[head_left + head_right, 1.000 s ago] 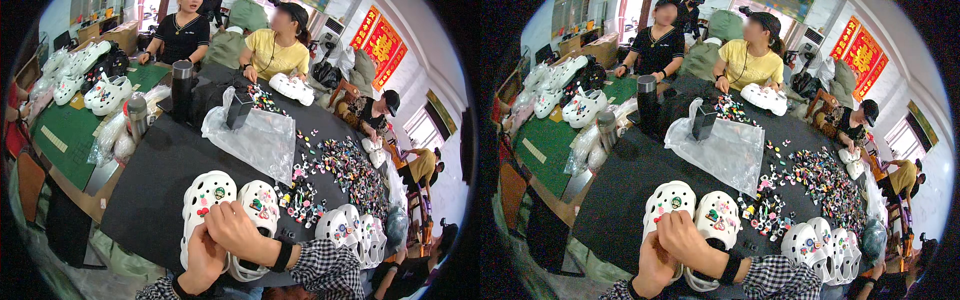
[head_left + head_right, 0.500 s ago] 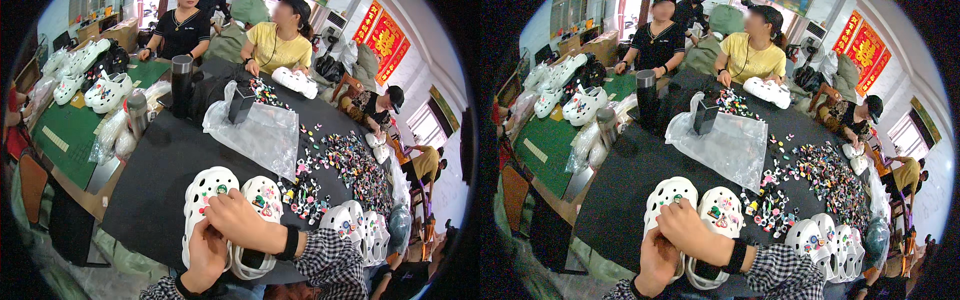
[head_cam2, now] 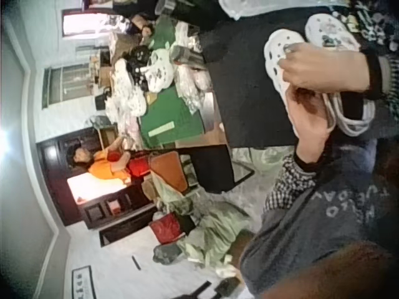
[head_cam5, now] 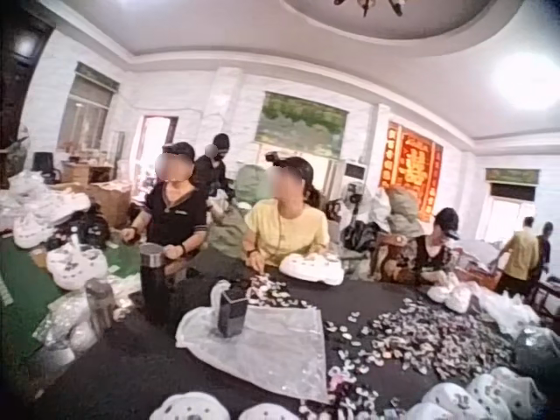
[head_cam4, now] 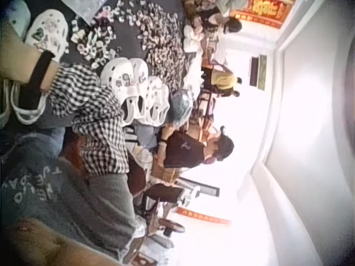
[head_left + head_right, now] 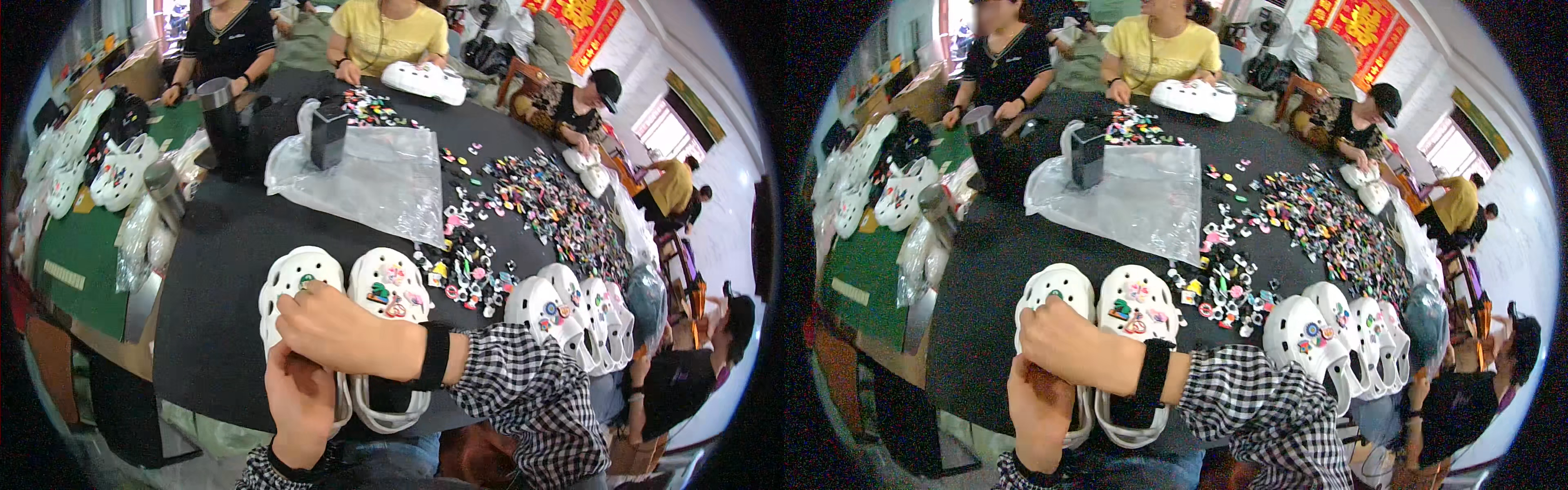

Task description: The recorder and other workers are applying decorative charms to white foam clogs at a shared workspace.

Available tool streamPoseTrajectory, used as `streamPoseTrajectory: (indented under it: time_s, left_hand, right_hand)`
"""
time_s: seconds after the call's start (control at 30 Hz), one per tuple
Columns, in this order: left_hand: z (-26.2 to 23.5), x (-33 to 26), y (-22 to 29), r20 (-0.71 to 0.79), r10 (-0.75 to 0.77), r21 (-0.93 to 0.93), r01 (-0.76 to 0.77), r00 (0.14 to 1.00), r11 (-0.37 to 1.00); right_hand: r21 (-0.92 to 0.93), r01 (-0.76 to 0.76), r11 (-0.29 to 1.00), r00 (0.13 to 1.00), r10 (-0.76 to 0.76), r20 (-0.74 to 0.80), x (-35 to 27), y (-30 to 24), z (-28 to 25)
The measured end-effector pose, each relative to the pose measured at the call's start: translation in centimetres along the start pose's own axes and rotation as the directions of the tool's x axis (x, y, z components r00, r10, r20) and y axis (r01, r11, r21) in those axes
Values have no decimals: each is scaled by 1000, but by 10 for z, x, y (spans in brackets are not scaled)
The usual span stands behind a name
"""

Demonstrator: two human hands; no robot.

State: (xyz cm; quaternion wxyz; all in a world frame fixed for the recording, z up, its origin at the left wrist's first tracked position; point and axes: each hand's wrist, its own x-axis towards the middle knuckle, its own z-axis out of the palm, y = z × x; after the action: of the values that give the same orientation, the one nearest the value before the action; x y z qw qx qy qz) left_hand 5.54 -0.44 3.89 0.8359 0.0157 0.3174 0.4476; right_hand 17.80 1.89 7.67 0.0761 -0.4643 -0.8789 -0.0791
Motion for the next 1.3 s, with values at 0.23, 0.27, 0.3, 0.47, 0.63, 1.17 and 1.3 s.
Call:
streamPoseTrajectory:
  time_s: [0.23, 0.27, 0.3, 0.47, 0.63, 1.17, 1.3]
  left_hand:
    - [-10, 0, 2, 108, -34, 23, 32, 994, 999]
    - [-9, 0, 1, 117, -45, 35, 41, 992, 999]
    - [-6, -3, 3, 89, -29, 57, 24, 996, 998]
    - [-14, -1, 4, 126, -37, 49, 31, 991, 998]
    - [0, -2, -2, 61, -66, 85, 61, 996, 995]
    - [-6, 1, 6, 49, -18, 40, 16, 999, 999]
    - [1, -3, 4, 54, -24, 70, 20, 998, 997]
  right_hand:
    - [353, -98, 931, 994, 107, -8, -18, 18, -16]
    - [364, -101, 926, 994, 106, 6, -18, 22, -12]
    - [368, -134, 920, 991, 118, 64, -13, 25, -9]
    - [506, -85, 859, 989, 136, -65, -22, 26, -12]
    - [508, -305, 806, 905, 411, -109, -63, 60, -33]
    - [346, -894, 284, 355, 921, 159, -232, 249, 17]
    - [73, -936, 343, 340, 939, -57, -230, 254, 55]
